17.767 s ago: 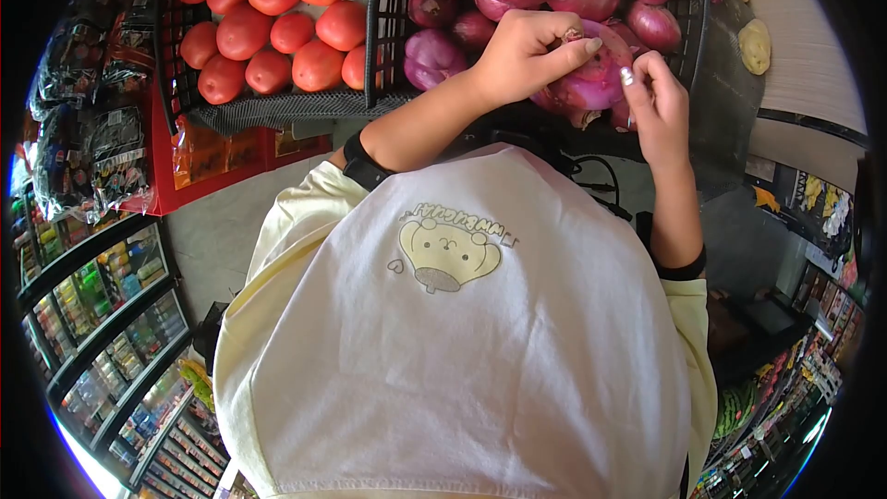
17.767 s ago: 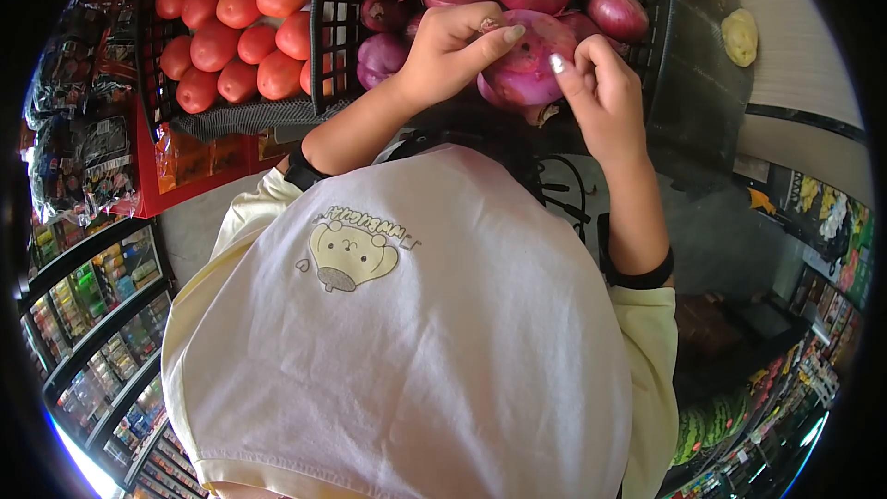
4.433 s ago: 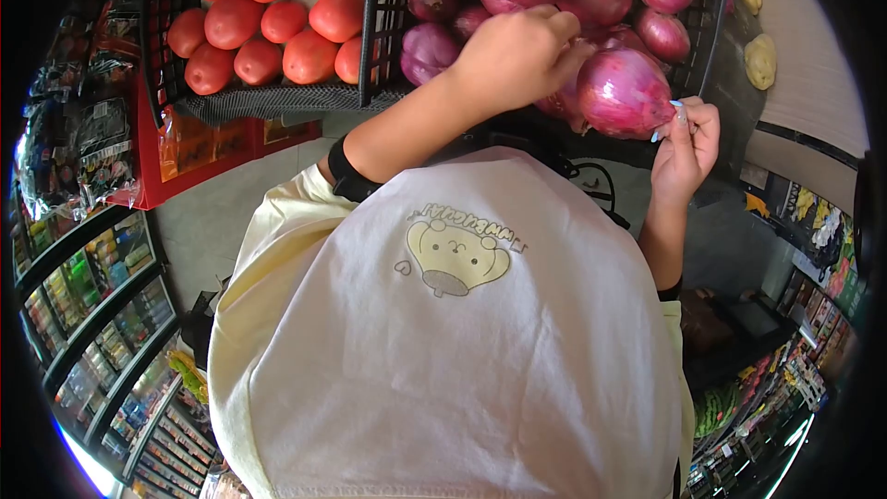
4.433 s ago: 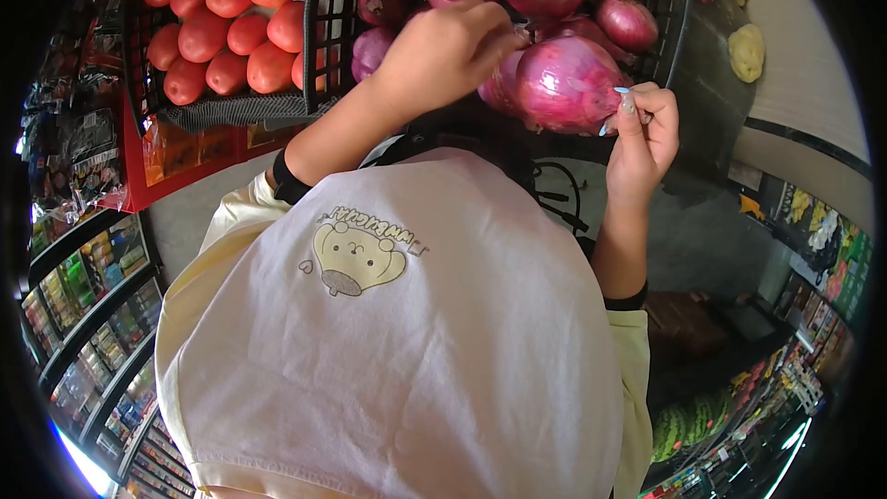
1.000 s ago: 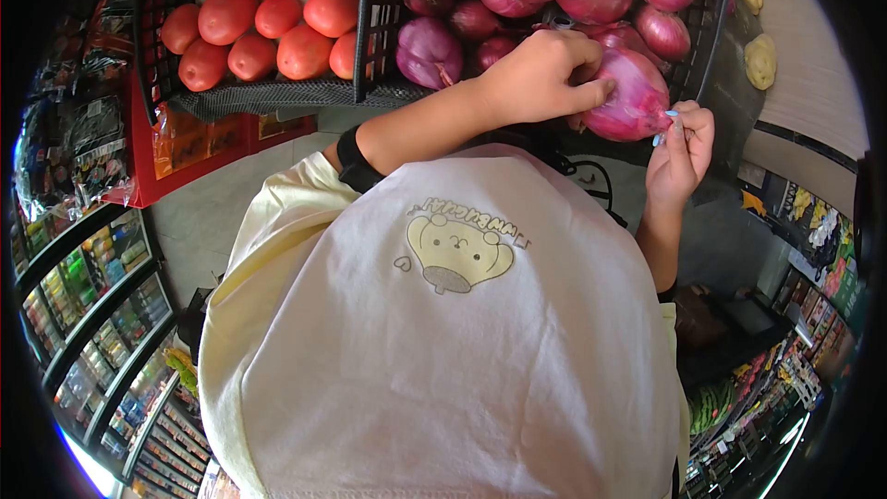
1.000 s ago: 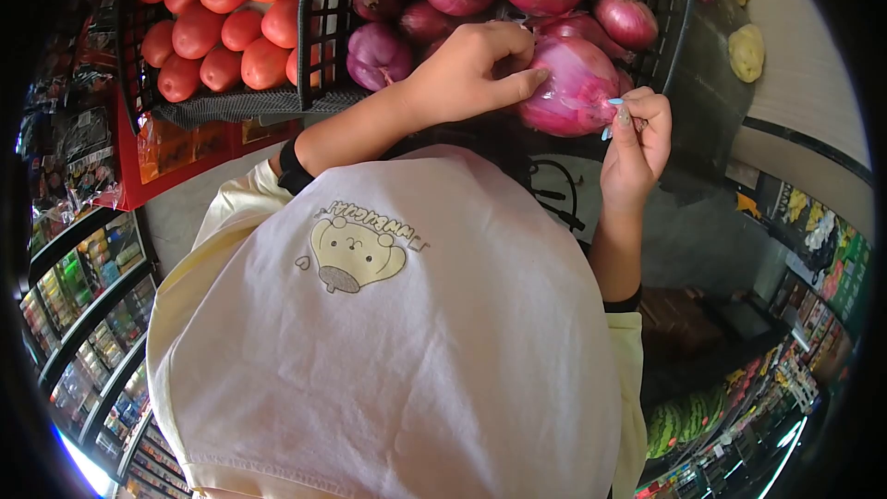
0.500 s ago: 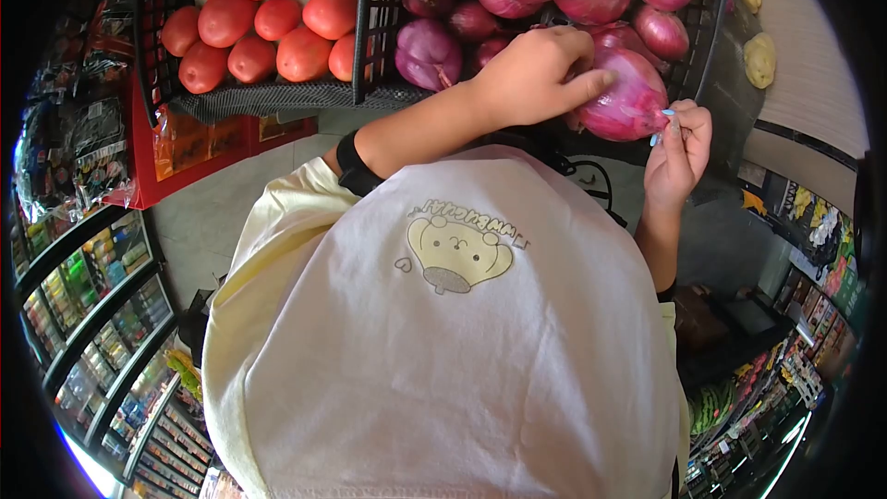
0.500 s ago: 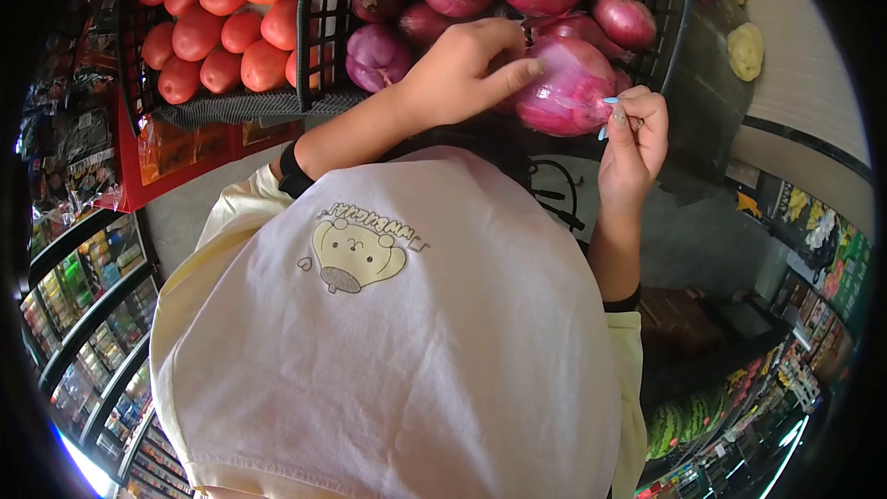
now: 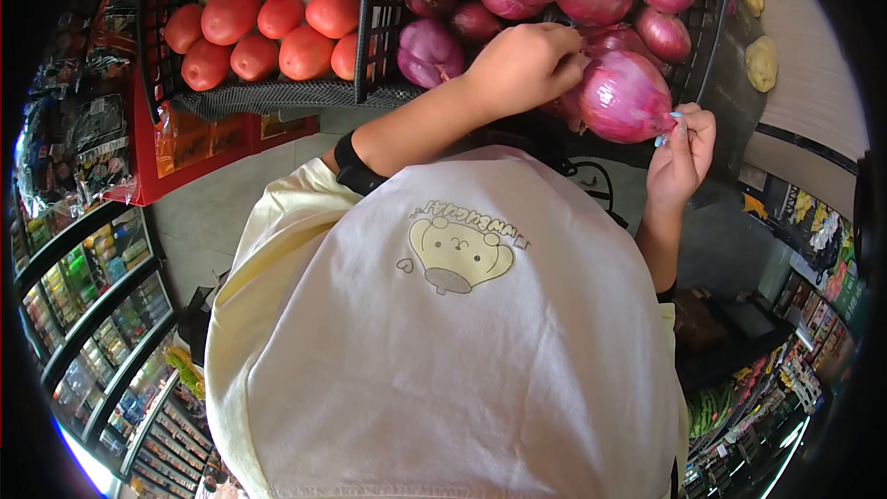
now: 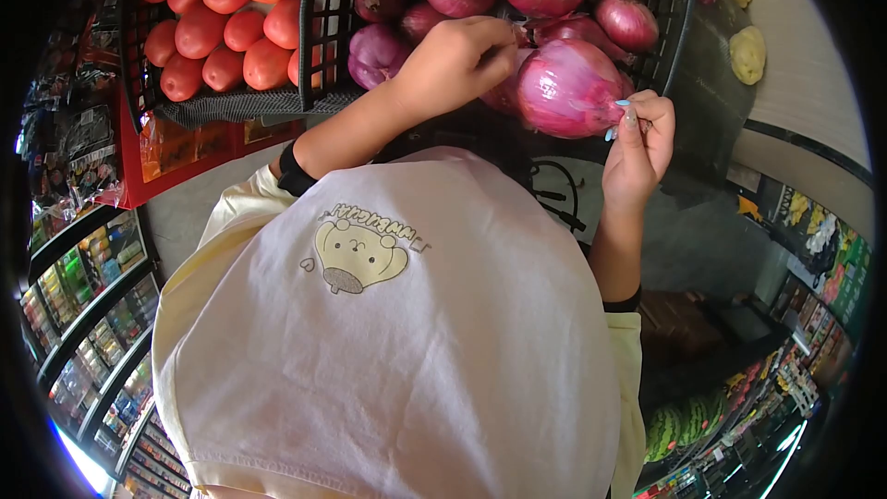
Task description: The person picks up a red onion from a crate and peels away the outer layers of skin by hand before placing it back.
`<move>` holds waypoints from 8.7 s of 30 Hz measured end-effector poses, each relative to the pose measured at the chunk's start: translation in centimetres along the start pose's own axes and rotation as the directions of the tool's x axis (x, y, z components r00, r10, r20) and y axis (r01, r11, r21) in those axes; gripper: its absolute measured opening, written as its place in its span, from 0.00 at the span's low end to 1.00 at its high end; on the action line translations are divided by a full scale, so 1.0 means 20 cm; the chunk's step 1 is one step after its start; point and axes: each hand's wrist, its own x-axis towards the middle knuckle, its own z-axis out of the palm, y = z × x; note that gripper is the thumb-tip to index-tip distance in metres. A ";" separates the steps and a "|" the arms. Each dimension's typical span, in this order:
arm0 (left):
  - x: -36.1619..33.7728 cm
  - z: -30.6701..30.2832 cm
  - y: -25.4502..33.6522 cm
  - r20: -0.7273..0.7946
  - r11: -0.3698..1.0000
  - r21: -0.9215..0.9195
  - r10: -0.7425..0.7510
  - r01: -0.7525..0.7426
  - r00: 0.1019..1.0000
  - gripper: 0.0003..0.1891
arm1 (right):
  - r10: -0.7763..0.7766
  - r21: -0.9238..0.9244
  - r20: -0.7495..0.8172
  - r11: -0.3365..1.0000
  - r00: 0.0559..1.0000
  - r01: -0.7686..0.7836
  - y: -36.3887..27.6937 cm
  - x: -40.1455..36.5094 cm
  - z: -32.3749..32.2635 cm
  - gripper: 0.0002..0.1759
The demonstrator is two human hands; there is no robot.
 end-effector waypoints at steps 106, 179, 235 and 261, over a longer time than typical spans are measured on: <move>0.14 -0.06 0.09 0.164 0.980 -0.192 0.076 -0.044 0.984 0.12 | -0.374 -0.327 0.051 0.870 0.926 0.370 0.04 0.18 0.19 0.11; 0.14 -0.05 0.23 0.139 0.944 0.329 -0.010 -0.037 0.990 0.12 | -0.474 -0.592 0.129 0.668 0.871 0.451 0.02 0.12 0.30 0.09; 0.08 -0.10 0.07 0.019 0.923 0.374 -0.111 0.096 0.994 0.11 | -0.508 -0.729 0.007 0.587 0.861 0.352 0.03 0.12 0.31 0.08; 0.08 -0.07 0.12 0.027 0.972 0.222 -0.090 0.082 0.996 0.10 | -0.494 -0.710 -0.020 0.619 0.869 0.336 0.01 0.12 0.31 0.07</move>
